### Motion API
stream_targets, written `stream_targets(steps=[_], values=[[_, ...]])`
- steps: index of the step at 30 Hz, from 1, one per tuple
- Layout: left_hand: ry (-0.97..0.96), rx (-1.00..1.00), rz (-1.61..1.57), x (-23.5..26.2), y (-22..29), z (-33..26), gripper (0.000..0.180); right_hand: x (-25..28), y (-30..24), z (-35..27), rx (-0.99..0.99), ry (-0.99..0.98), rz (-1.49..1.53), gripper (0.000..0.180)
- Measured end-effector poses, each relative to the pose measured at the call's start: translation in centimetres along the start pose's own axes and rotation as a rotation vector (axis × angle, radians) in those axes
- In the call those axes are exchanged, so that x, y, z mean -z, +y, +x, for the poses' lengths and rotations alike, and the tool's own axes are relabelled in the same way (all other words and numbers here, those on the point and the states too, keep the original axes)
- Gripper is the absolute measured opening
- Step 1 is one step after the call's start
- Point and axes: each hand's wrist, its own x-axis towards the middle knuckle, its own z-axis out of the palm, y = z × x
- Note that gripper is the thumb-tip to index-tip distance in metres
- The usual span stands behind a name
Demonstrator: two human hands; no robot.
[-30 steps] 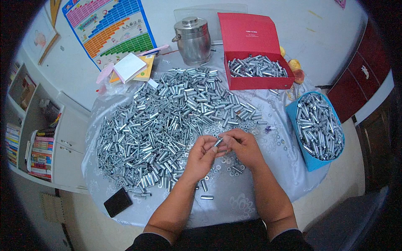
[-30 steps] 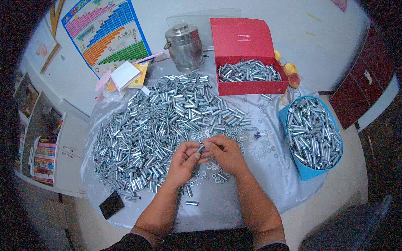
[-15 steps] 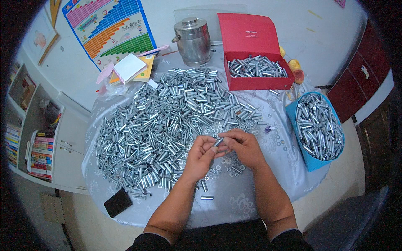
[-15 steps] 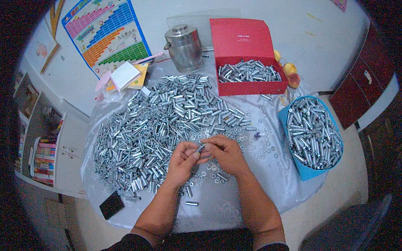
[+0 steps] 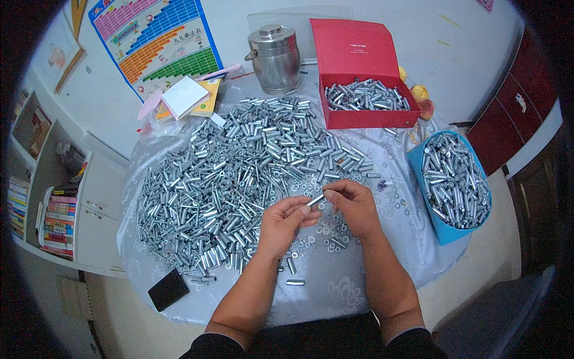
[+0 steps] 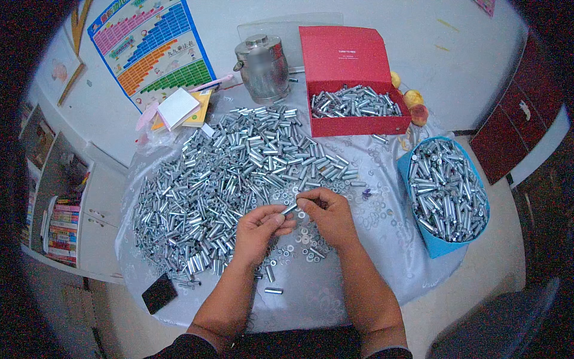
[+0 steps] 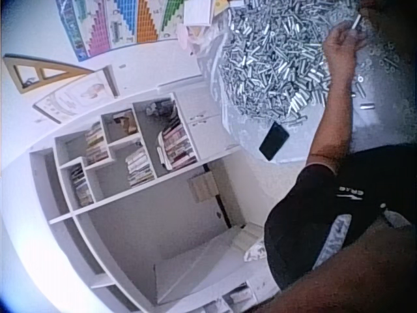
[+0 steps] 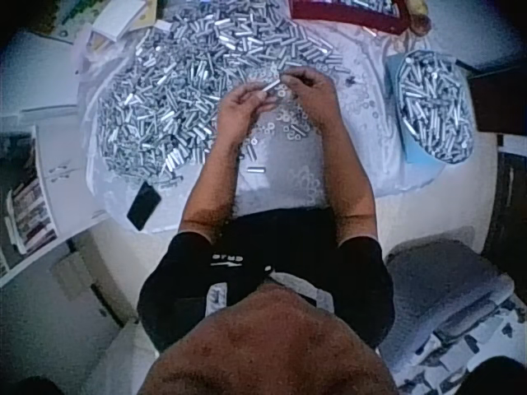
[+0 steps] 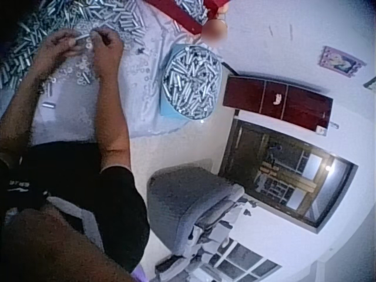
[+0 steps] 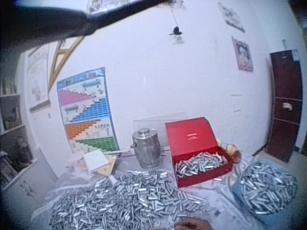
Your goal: The person repeatedly picks up cylindrical metal fasteners and small washers from a large pile on a table. They insert the washers into the fasteners by hand and place the assembled units into a blue container. The process is repetitive and involves handling small metal parts one by one.
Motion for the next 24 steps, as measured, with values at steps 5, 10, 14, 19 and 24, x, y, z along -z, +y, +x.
stream_targets(steps=[5,10,14,19,24], values=[[0.016,0.001,-0.035,0.1,0.0,-0.1,0.025,-0.6,0.2,0.0,0.059,-0.099,-0.014,0.017],[0.143,0.031,-0.193,0.5,0.0,0.3,0.024,-0.2,0.8,0.2,-0.010,0.023,-0.065,0.018],[0.136,-0.041,-0.351,1.1,0.3,0.3,0.021,0.8,0.9,1.2,0.256,0.216,-0.477,0.015],[0.134,-0.081,-0.381,1.4,-0.1,0.5,0.020,-0.8,2.0,1.7,0.544,0.147,-0.995,0.017],[0.166,-0.079,-0.314,1.3,0.0,0.5,0.021,-2.0,2.4,2.2,0.479,0.121,-1.085,0.020]])
